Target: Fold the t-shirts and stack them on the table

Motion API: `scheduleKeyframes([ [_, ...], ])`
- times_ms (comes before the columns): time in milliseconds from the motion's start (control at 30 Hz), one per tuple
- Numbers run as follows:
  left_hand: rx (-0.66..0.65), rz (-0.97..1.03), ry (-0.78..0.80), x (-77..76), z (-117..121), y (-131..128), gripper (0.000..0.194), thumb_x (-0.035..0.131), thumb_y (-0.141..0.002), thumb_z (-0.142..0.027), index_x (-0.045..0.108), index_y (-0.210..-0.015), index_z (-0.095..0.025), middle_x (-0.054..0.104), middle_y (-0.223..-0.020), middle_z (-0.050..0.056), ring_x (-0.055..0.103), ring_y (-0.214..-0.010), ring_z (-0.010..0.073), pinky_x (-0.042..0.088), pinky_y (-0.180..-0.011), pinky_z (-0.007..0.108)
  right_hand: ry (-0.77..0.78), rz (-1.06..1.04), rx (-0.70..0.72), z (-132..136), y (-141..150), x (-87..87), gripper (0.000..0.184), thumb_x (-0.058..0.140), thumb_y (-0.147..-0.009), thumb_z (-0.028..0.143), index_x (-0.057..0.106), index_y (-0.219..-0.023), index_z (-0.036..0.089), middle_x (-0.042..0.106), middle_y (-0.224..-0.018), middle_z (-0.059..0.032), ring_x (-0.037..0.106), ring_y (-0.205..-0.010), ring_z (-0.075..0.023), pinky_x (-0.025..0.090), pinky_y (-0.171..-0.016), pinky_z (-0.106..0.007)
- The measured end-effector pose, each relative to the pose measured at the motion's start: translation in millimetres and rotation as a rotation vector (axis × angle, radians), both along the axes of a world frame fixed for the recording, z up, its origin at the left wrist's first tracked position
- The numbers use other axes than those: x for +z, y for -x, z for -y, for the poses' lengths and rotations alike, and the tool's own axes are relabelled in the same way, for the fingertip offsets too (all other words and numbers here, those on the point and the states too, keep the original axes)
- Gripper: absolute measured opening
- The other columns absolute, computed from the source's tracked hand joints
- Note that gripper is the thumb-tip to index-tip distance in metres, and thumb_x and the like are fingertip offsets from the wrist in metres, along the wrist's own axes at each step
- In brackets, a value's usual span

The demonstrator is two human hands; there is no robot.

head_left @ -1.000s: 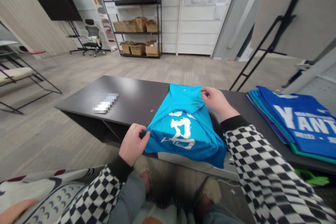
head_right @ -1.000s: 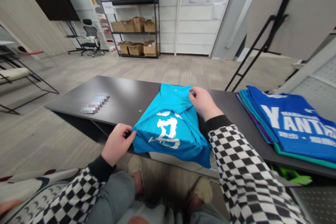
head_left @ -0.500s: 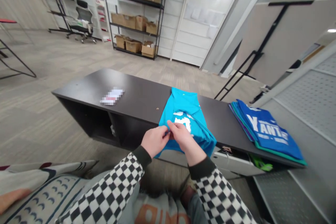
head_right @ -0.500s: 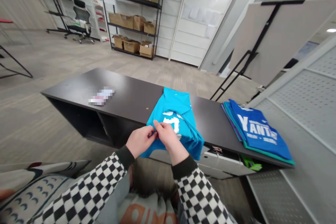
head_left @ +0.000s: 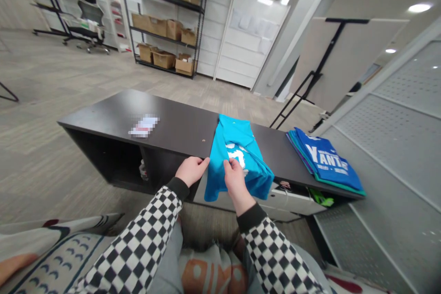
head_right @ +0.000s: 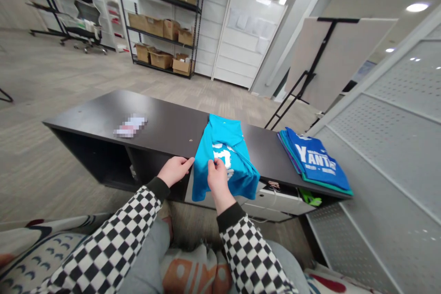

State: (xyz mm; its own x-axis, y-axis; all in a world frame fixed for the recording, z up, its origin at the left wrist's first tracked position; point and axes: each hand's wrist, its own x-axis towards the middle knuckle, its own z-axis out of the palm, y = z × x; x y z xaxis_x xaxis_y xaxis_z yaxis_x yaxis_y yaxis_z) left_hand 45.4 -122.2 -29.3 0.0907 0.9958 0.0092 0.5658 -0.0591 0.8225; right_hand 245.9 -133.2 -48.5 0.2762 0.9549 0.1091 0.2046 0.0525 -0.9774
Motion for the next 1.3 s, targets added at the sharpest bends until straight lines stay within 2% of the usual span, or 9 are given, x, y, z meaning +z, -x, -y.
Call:
scheduleKeyframes([
  [167, -0.117, 0.167, 0.022, -15.9, 2, -15, 0.050, 0.070, -0.097, -0.063, 0.069, -0.067, -0.023, 0.069, -0.064, 0.004, 0.061, -0.060, 0.0204, 0.038, -0.061, 0.032, -0.001, 0.064, 0.001, 4, -4, -0.4, 0.048, 0.065, -0.091, 0.059, 0.066, -0.120, 0.020, 0.057, -0.069, 0.0062, 0.050, -0.060, -0.0183, 0.042, -0.060, -0.031],
  [300, -0.094, 0.188, 0.051, -23.1, -2, -16, 0.036, 0.079, -0.088, -0.052, 0.068, -0.072, -0.022, 0.064, -0.062, 0.001, 0.057, -0.060, 0.0186, 0.036, -0.060, 0.030, -0.011, 0.055, 0.028, 16, -3, -2.7, 0.070, 0.064, -0.095, 0.054, 0.053, -0.152, 0.016, 0.056, -0.067, 0.0084, 0.052, -0.059, -0.0196, 0.042, -0.059, -0.031],
  [400, -0.107, 0.157, 0.044, -24.1, -4, -10, 0.033, 0.078, -0.088, -0.050, 0.066, -0.074, -0.022, 0.063, -0.063, -0.001, 0.055, -0.060, 0.0172, 0.034, -0.060, 0.029, -0.095, 0.065, 0.023, 24, -2, -5.0, 0.072, 0.062, -0.100, 0.053, 0.049, -0.159, 0.015, 0.053, -0.068, 0.0083, 0.053, -0.062, -0.0198, 0.045, -0.063, -0.031],
  [567, -0.179, 0.117, 0.053, -23.8, -4, -4, 0.031, 0.074, -0.092, -0.049, 0.066, -0.078, -0.022, 0.066, -0.066, -0.001, 0.056, -0.060, 0.0173, 0.035, -0.061, 0.030, -0.124, 0.109, -0.005, 29, -4, -12.0, 0.060, 0.060, -0.104, 0.049, 0.052, -0.154, 0.017, 0.061, -0.072, 0.0047, 0.060, -0.067, -0.0227, 0.050, -0.069, -0.035],
  [767, -0.250, -0.145, 0.093, -33.5, -3, -3, 0.027, 0.074, -0.094, -0.041, 0.067, -0.076, -0.022, 0.066, -0.066, 0.000, 0.058, -0.061, 0.0177, 0.034, -0.062, 0.032, -0.189, 0.181, -0.024, 34, -11, -33.8, 0.054, 0.067, -0.095, 0.038, 0.049, -0.143, 0.021, 0.076, -0.095, -0.0063, 0.074, -0.087, -0.0293, 0.059, -0.088, -0.046],
  [867, -0.267, -0.188, 0.061, -37.1, -4, -7, 0.032, 0.073, -0.097, -0.045, 0.066, -0.075, -0.022, 0.066, -0.067, 0.001, 0.059, -0.063, 0.0182, 0.033, -0.062, 0.032, -0.229, 0.229, -0.032, 37, -17, -40.8, 0.046, 0.065, -0.094, 0.035, 0.050, -0.136, 0.022, 0.077, -0.101, -0.0103, 0.075, -0.092, -0.0305, 0.060, -0.092, -0.048],
  [967, -0.217, -0.176, 0.027, -36.6, -4, -15, 0.039, 0.072, -0.098, -0.053, 0.066, -0.075, -0.022, 0.069, -0.071, 0.003, 0.062, -0.066, 0.0193, 0.034, -0.063, 0.032, -0.237, 0.241, -0.007, 39, -21, -41.6, 0.032, 0.064, -0.096, 0.036, 0.053, -0.124, 0.025, 0.079, -0.101, -0.0095, 0.077, -0.094, -0.0294, 0.061, -0.093, -0.046],
  [1167, -0.169, -0.155, -0.047, -27.2, -1, -16, 0.049, 0.063, -0.103, -0.061, 0.065, -0.072, -0.023, 0.067, -0.069, 0.003, 0.061, -0.065, 0.0201, 0.034, -0.064, 0.032, -0.205, 0.241, 0.000, 38, -17, -26.5, 0.022, 0.067, -0.099, 0.038, 0.062, -0.117, 0.025, 0.082, -0.104, -0.0085, 0.079, -0.099, -0.0283, 0.061, -0.093, -0.043],
  [1300, -0.158, -0.240, -0.022, -21.3, 1, -2, 0.048, 0.060, -0.105, -0.058, 0.072, -0.074, -0.024, 0.070, -0.072, 0.005, 0.064, -0.069, 0.0220, 0.036, -0.067, 0.032, -0.225, 0.341, -0.003, 43, -39, 5.8, 0.021, 0.064, -0.103, 0.040, 0.069, -0.117, 0.025, 0.081, -0.103, -0.0087, 0.077, -0.096, -0.0276, 0.060, -0.093, -0.042],
])
